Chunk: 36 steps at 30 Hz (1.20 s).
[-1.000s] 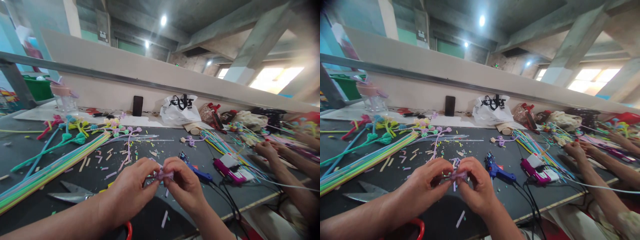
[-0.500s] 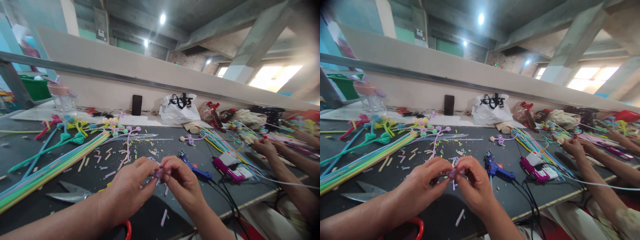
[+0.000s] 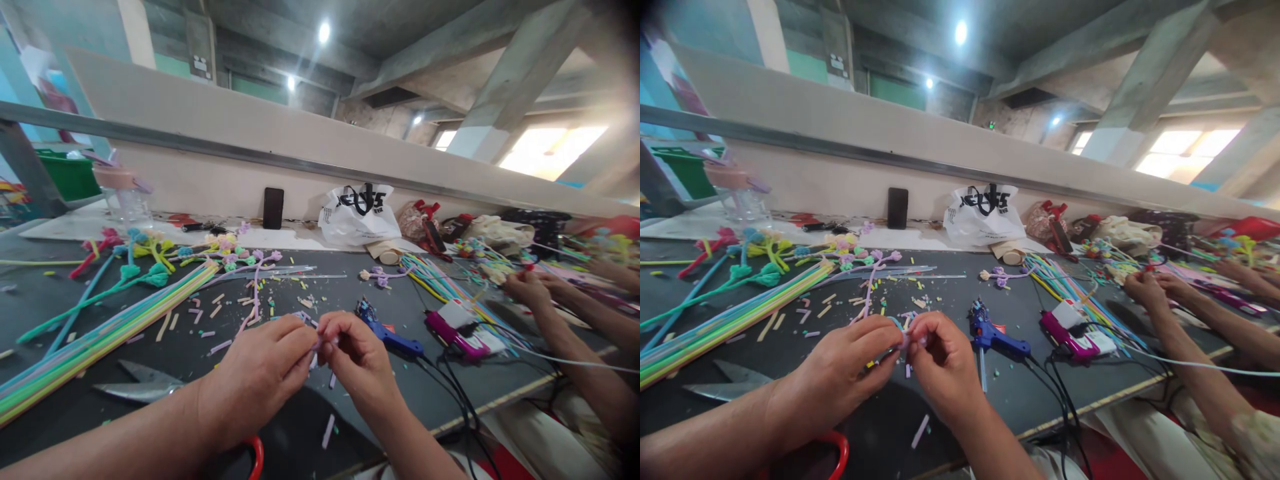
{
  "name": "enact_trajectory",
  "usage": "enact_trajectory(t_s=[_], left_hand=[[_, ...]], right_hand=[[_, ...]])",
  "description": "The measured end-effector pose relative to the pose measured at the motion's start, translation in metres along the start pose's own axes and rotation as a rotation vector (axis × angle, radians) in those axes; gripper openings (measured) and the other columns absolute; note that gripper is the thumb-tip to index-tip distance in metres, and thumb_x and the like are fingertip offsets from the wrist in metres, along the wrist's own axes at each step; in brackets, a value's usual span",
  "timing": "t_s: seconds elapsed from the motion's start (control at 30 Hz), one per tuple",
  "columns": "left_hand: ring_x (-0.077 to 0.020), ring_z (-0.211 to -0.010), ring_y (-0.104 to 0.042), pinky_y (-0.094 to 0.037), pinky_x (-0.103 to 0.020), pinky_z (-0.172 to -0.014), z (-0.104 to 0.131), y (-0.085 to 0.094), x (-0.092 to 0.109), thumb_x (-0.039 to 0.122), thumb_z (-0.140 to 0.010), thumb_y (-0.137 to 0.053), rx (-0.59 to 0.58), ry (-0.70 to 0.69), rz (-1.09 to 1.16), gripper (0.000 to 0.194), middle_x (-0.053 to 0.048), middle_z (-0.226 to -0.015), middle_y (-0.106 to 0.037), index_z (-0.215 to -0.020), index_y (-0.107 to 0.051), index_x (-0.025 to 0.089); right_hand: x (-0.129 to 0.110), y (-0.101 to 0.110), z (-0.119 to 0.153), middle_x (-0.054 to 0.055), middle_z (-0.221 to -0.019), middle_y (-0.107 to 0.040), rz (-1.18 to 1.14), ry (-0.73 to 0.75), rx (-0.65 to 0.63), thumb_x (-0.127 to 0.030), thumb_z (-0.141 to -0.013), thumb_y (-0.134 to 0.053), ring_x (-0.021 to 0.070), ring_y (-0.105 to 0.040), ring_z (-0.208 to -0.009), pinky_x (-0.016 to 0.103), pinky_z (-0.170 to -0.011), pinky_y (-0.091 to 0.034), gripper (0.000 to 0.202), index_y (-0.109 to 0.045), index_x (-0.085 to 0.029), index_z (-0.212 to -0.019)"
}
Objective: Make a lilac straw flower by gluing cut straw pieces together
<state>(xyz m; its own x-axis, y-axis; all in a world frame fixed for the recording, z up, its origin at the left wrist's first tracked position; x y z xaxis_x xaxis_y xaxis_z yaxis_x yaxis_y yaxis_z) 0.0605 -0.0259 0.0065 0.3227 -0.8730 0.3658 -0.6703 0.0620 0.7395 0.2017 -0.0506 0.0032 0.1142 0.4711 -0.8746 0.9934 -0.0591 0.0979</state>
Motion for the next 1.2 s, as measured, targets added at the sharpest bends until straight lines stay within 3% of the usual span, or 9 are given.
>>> enact_trajectory(t_s=[0.23, 0.3, 0.43, 0.57, 0.93, 1.2], left_hand=[[-0.0128, -0.079, -0.055, -0.044, -0.024, -0.071, -0.001, -0.003, -0.004, 0.020, -0.086, -0.040, -0.030, 0.025, -0.062, 0.014, -0.001, -0.087, -0.058, -0.089, -0.053, 0.022], [-0.0133, -0.081, -0.055, -0.045, -0.025, -0.072, -0.002, -0.001, -0.002, 0.021, -0.083, -0.045, -0.002, 0.091, -0.009, 0.014, -0.001, -0.092, -0.057, -0.095, -0.050, 0.023], [-0.0142, -0.080, -0.054, -0.045, -0.026, -0.069, -0.003, 0.005, 0.004, 0.020, -0.071, -0.057, 0.081, 0.251, 0.093, 0.037, -0.002, -0.098, -0.054, -0.105, -0.042, 0.024], [-0.0123, -0.069, -0.051, -0.043, -0.025, -0.063, -0.003, 0.006, 0.009, 0.017, -0.069, -0.056, 0.092, 0.339, 0.158, 0.025, 0.001, -0.084, -0.054, -0.091, -0.046, 0.023], [-0.0098, -0.063, -0.047, -0.039, -0.021, -0.056, -0.004, 0.001, 0.009, 0.017, -0.071, -0.054, 0.150, 0.342, 0.301, 0.011, 0.003, -0.074, -0.052, -0.081, -0.051, 0.021], [-0.0092, -0.062, -0.047, -0.037, -0.021, -0.057, -0.001, -0.002, 0.008, 0.013, -0.072, -0.051, 0.112, 0.324, 0.304, 0.010, 0.003, -0.073, -0.053, -0.078, -0.052, 0.021]], right_hand=[[0.008, -0.003, 0.000, 0.001, -0.074, -0.054, 0.046, -0.026, 0.076, -0.014, -0.073, -0.058, 0.0107, -0.050, -0.064, 0.021, -0.054, -0.041, 0.009, -0.052, -0.019, -0.069], [0.007, 0.002, -0.002, 0.000, -0.074, -0.053, 0.026, -0.015, 0.073, -0.014, -0.073, -0.059, 0.0102, -0.050, -0.062, 0.021, -0.053, -0.041, 0.009, -0.052, -0.019, -0.069], [-0.001, 0.015, -0.003, -0.001, -0.075, -0.052, -0.050, 0.039, 0.049, -0.015, -0.075, -0.059, 0.0084, -0.049, -0.058, 0.020, -0.051, -0.041, 0.008, -0.053, -0.020, -0.072], [-0.007, 0.021, 0.000, 0.000, -0.078, -0.052, -0.054, 0.105, 0.030, -0.016, -0.077, -0.058, 0.0085, -0.049, -0.058, 0.021, -0.051, -0.042, 0.008, -0.053, -0.020, -0.074], [-0.013, 0.009, 0.003, 0.002, -0.077, -0.052, 0.072, 0.169, -0.059, -0.010, -0.076, -0.055, 0.0129, -0.052, -0.070, 0.023, -0.057, -0.043, 0.012, -0.052, -0.021, -0.073], [-0.010, 0.006, 0.005, 0.002, -0.077, -0.054, 0.111, 0.172, -0.074, -0.010, -0.076, -0.056, 0.0132, -0.052, -0.070, 0.024, -0.059, -0.044, 0.012, -0.053, -0.021, -0.073]])
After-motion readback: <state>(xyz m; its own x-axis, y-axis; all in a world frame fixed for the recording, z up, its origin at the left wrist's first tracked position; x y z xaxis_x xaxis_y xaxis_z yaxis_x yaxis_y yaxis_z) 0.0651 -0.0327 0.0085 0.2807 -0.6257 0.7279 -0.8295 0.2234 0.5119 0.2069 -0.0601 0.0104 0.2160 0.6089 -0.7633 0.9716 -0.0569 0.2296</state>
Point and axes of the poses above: each hand's wrist, its own z-axis away from the middle knuckle, its own y-axis out of the back of the hand, x = y × z, the point moved 3 cm from there along -z, towards the middle knuckle
